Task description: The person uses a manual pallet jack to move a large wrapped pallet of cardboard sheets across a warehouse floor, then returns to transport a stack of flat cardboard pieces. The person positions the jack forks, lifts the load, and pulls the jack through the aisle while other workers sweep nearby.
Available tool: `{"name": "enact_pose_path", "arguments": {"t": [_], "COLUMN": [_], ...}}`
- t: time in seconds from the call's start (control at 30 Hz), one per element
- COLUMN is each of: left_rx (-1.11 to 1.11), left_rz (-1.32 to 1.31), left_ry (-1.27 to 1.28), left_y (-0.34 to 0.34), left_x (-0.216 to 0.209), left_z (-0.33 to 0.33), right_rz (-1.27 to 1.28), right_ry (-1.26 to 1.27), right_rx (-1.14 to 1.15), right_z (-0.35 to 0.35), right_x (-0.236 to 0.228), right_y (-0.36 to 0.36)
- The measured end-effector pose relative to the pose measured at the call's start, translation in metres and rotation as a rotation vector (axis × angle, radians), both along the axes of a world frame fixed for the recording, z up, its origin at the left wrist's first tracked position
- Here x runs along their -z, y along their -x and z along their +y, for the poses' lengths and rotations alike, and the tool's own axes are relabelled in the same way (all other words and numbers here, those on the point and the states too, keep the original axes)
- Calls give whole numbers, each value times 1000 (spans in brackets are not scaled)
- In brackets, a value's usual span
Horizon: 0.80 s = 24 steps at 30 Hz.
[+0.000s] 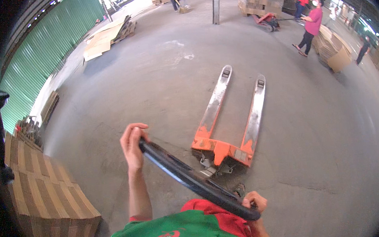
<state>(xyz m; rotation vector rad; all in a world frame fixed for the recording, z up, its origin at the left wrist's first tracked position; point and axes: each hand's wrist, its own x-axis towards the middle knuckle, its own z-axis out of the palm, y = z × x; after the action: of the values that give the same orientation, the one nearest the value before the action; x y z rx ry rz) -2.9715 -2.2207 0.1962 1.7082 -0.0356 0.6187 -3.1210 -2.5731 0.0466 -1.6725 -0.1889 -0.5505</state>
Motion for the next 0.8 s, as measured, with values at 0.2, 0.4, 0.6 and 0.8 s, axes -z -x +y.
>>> {"name": "enact_pose_path", "arguments": {"t": [0.2, 0.4, 0.6, 0.8], "left_rx": [132, 205, 251, 102], "left_rz": [-35, -108, 83, -137], "left_ry": [-62, -129, 146, 215], "left_y": [-66, -106, -137, -196], "left_x": [-6, 9, 71, 88], "left_z": [-73, -73, -62, -67], "right_rz": [71, -106, -67, -211], "right_ry": [-233, -51, -1, -203], "right_rx": [256, 423, 324, 134], "right_z": [-60, -70, -76, -52], "right_x": [24, 12, -14, -3], "right_y": [-41, -67, -111, -116]}}
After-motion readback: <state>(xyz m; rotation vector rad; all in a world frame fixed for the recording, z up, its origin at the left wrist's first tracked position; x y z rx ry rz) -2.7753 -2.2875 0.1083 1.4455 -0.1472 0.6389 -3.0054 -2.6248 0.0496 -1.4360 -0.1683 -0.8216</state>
